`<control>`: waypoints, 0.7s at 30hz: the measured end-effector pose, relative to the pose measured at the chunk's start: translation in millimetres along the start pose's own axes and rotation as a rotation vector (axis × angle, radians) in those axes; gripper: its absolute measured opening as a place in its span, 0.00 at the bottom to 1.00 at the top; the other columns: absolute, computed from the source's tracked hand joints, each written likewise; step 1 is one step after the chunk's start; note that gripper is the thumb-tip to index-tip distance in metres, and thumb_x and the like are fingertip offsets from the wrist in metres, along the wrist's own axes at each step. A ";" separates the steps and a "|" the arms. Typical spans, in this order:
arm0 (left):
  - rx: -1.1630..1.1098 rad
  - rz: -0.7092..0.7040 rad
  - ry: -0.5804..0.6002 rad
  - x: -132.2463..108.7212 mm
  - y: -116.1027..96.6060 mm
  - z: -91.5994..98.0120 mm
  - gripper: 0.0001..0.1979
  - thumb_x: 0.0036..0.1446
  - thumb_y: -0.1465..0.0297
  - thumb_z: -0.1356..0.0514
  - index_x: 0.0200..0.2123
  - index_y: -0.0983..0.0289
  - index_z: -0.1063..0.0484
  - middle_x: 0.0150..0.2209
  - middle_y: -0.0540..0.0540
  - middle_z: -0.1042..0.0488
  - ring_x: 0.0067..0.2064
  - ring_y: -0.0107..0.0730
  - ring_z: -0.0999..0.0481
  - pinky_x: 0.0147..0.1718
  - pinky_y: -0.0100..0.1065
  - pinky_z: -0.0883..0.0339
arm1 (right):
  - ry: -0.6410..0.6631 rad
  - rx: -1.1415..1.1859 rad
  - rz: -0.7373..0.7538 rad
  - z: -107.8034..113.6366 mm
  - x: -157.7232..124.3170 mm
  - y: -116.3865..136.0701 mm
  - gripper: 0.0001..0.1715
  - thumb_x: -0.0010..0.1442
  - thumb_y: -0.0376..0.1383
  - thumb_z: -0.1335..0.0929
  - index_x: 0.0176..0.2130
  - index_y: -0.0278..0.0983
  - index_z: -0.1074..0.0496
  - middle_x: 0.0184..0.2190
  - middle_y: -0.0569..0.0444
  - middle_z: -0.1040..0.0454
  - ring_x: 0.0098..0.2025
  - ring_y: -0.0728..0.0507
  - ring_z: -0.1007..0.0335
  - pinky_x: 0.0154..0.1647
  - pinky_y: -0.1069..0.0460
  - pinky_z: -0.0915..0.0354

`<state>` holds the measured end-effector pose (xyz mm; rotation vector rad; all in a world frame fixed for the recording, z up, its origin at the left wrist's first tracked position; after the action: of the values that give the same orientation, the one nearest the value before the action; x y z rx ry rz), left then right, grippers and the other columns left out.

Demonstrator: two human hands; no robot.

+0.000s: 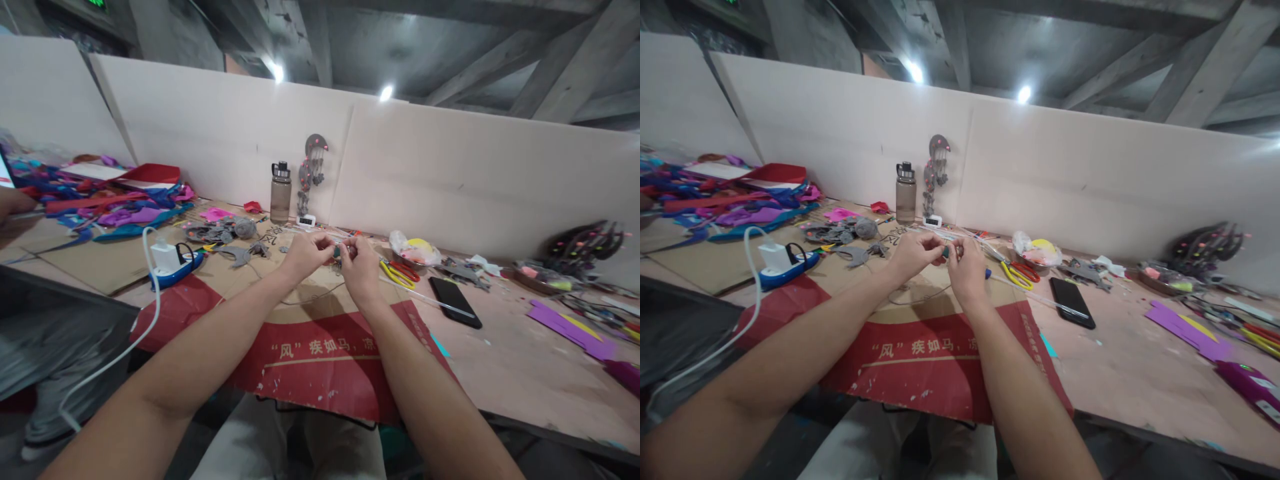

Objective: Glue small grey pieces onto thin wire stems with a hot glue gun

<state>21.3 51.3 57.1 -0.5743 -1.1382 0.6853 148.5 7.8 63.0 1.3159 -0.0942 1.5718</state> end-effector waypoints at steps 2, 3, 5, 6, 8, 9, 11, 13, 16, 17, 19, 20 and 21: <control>0.004 -0.008 0.005 0.1 0.1 -0.3 0.05 0.50 0.71 0.41 0.27 0.65 0.26 0.24 0.52 0.23 0.26 0.26 0.24 0.26 0.26 0.30 | 0.002 -0.002 0.000 0.0 0.2 0.3 0.06 0.59 0.37 0.36 0.32 0.37 0.33 0.27 0.54 0.33 0.30 0.45 0.40 0.35 0.50 0.43; 0.003 -0.010 0.008 0.0 -0.1 -0.4 0.04 0.50 0.71 0.40 0.27 0.65 0.26 0.24 0.51 0.23 0.26 0.26 0.24 0.26 0.26 0.30 | 0.001 -0.002 0.002 0.0 0.2 0.2 0.06 0.59 0.37 0.36 0.32 0.37 0.33 0.27 0.54 0.33 0.30 0.45 0.40 0.35 0.50 0.44; -0.002 -0.017 0.017 -0.2 -1.5 -1.0 0.04 0.50 0.71 0.40 0.27 0.65 0.26 0.24 0.51 0.23 0.26 0.26 0.24 0.27 0.26 0.29 | -0.002 0.001 0.002 -0.1 0.2 -0.8 0.06 0.59 0.38 0.36 0.32 0.37 0.33 0.27 0.54 0.33 0.30 0.45 0.40 0.35 0.50 0.44; -0.009 -0.017 0.022 -0.3 -2.2 -1.3 0.04 0.50 0.71 0.40 0.27 0.65 0.26 0.24 0.51 0.23 0.26 0.26 0.24 0.27 0.26 0.29 | -0.004 0.004 -0.001 -0.1 0.2 -1.7 0.06 0.59 0.38 0.36 0.32 0.38 0.33 0.27 0.54 0.33 0.30 0.45 0.40 0.35 0.50 0.44; -0.036 -0.001 0.032 -0.4 -2.6 -1.9 0.05 0.50 0.70 0.40 0.27 0.65 0.26 0.24 0.52 0.23 0.26 0.27 0.24 0.27 0.26 0.29 | -0.006 0.012 -0.004 -0.2 0.2 -3.3 0.07 0.59 0.38 0.36 0.32 0.38 0.33 0.26 0.54 0.33 0.30 0.45 0.40 0.35 0.50 0.43; -0.055 0.015 0.038 -0.4 -2.3 -2.4 0.05 0.50 0.70 0.40 0.27 0.65 0.26 0.24 0.52 0.23 0.26 0.27 0.23 0.27 0.27 0.28 | -0.006 0.015 -0.005 -0.2 0.2 -3.9 0.07 0.59 0.38 0.36 0.32 0.38 0.33 0.26 0.54 0.32 0.30 0.45 0.40 0.35 0.50 0.43; -0.099 0.056 0.051 -0.3 -0.9 -3.4 0.05 0.50 0.70 0.40 0.27 0.66 0.26 0.24 0.52 0.23 0.26 0.28 0.23 0.27 0.28 0.27 | -0.007 0.017 -0.007 0.0 0.3 -4.7 0.07 0.59 0.38 0.36 0.32 0.38 0.33 0.27 0.54 0.32 0.30 0.46 0.40 0.35 0.50 0.43; -0.141 0.096 0.063 -0.1 0.8 -4.5 0.05 0.50 0.70 0.40 0.27 0.66 0.26 0.25 0.53 0.23 0.27 0.29 0.22 0.28 0.29 0.26 | -0.008 0.019 -0.012 0.4 0.6 -5.2 0.07 0.59 0.38 0.36 0.32 0.37 0.33 0.27 0.55 0.32 0.30 0.46 0.40 0.35 0.50 0.43; -0.175 0.123 0.073 0.3 2.4 -5.3 0.05 0.50 0.71 0.40 0.28 0.67 0.25 0.25 0.53 0.23 0.27 0.29 0.22 0.28 0.29 0.25 | -0.004 0.019 -0.020 0.6 1.0 -5.3 0.07 0.59 0.38 0.36 0.32 0.37 0.32 0.27 0.55 0.32 0.29 0.46 0.40 0.34 0.50 0.43; -0.176 0.123 0.077 0.3 2.6 -5.6 0.05 0.50 0.71 0.40 0.28 0.67 0.25 0.25 0.53 0.23 0.27 0.29 0.22 0.28 0.29 0.25 | -0.001 0.021 -0.021 0.5 1.1 -5.1 0.07 0.59 0.38 0.36 0.32 0.37 0.32 0.27 0.55 0.32 0.29 0.46 0.40 0.34 0.50 0.43; -0.173 0.123 0.084 0.2 2.9 -6.2 0.05 0.50 0.71 0.39 0.29 0.67 0.25 0.25 0.53 0.23 0.27 0.29 0.22 0.28 0.29 0.25 | 0.003 0.026 -0.020 0.3 1.1 -5.0 0.07 0.59 0.38 0.36 0.32 0.37 0.32 0.27 0.54 0.32 0.29 0.46 0.40 0.34 0.50 0.42; -0.173 0.127 0.088 0.0 3.3 -6.5 0.05 0.50 0.71 0.39 0.29 0.67 0.24 0.25 0.53 0.23 0.27 0.28 0.22 0.28 0.29 0.25 | 0.005 0.029 -0.018 0.1 1.0 -5.0 0.07 0.59 0.38 0.36 0.32 0.37 0.32 0.27 0.54 0.32 0.29 0.46 0.40 0.34 0.50 0.42; -0.174 0.134 0.089 -0.3 3.6 -6.7 0.05 0.50 0.71 0.39 0.29 0.67 0.24 0.24 0.53 0.23 0.26 0.28 0.22 0.28 0.29 0.25 | 0.006 0.032 -0.017 -0.1 0.9 -5.1 0.07 0.59 0.38 0.36 0.32 0.37 0.32 0.27 0.54 0.32 0.29 0.46 0.40 0.34 0.50 0.42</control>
<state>26.9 53.1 52.3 -0.8272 -1.0894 0.6718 152.3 10.8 61.1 1.3337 -0.0545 1.5687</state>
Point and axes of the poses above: each hand's wrist, its own x-axis towards the middle knuckle, its own z-axis out of the back of the hand, y = z × x, the point moved 8 cm from there along x, towards the middle knuckle
